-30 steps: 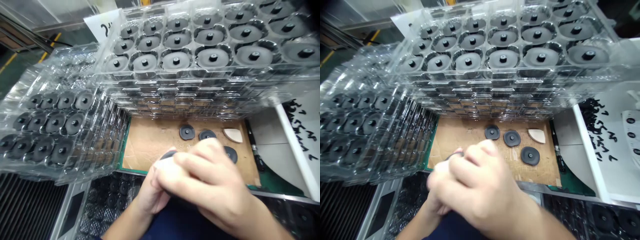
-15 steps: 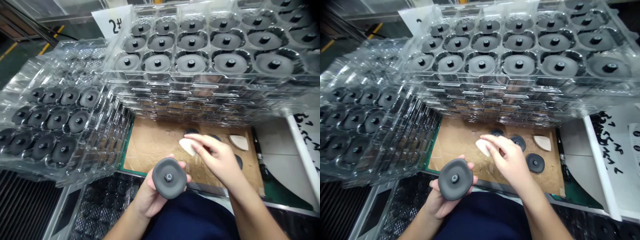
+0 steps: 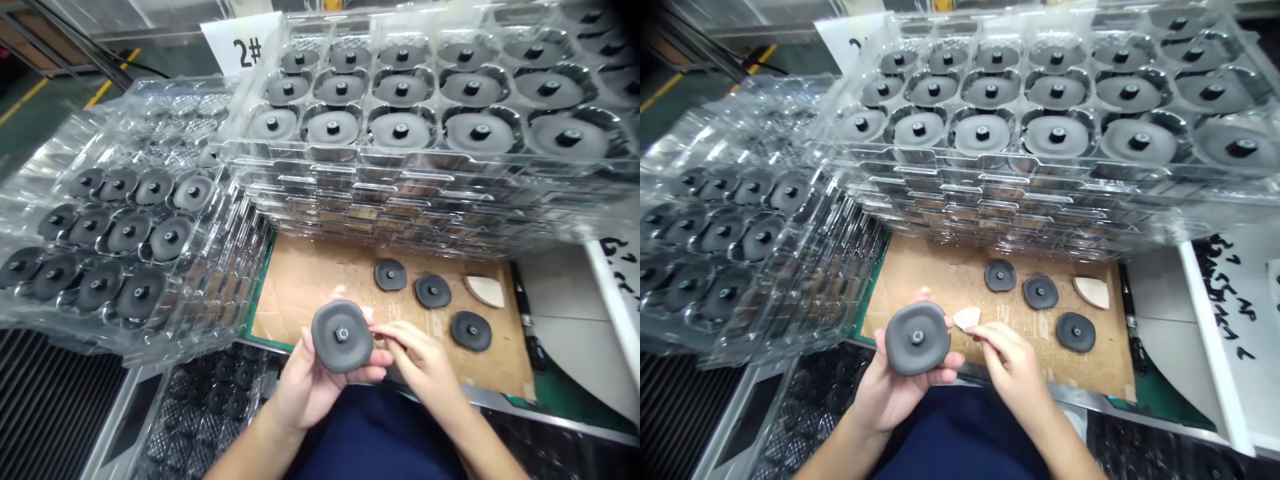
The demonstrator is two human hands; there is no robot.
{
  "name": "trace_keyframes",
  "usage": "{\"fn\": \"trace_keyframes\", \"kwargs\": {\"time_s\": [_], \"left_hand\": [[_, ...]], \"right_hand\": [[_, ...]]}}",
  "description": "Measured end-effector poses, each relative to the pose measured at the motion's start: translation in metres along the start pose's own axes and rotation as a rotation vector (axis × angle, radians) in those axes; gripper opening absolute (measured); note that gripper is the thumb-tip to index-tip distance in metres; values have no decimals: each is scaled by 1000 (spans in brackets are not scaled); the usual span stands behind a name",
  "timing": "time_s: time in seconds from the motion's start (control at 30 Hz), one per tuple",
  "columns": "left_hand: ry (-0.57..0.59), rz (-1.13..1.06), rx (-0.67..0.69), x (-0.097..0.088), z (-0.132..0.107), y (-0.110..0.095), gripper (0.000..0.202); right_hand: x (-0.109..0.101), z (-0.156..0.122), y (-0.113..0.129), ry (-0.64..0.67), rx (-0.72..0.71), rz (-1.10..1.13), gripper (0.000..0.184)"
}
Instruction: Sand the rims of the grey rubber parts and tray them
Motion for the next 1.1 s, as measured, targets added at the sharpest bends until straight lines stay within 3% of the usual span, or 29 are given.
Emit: {"fn": "trace_keyframes", "kwargs": {"time_s": [0.1,0.17,0.27,0.37,0.5,0.67,0.77,0.93,1.0,1.1], "left_hand": [[-69,483,210,2,1,-8,70],[-38,908,314,5,2,-12,95],[115,1384,398,9,7,-13,118],[249,1612,523,11,10,-11,114],[248,1639,453,11,6,-5,109],[196,1530,318,8,-3,1,105],[205,1434,198,8,-4,4,104],[201,1263,-96,13,-1,11,96],[168,1220,-185,15,2,15,91],[75,1148,-273,15,5,16,64]], "right_hand": [[5,-8,-5,-20,35,11,25],[5,-12,-9,-76,70,19,24],[-6,-18,-6,-183,108,43,19],[-21,-24,9,-254,105,91,13],[-31,-28,32,-233,26,348,16],[-29,-23,44,39,82,577,13],[-30,-23,45,138,99,710,11],[-29,-29,38,199,75,831,17],[-27,-30,28,163,123,933,20],[-21,-29,10,75,184,1106,31]]}}
Point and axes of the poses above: each hand's wrist, its own z-axis towards the middle knuckle, its own x-axis out of the palm, y = z × x, the point moved 2 cm from there along z, towards the middle knuckle, and after that the axes turned 14 degrees about y, right-handed, at the moved point
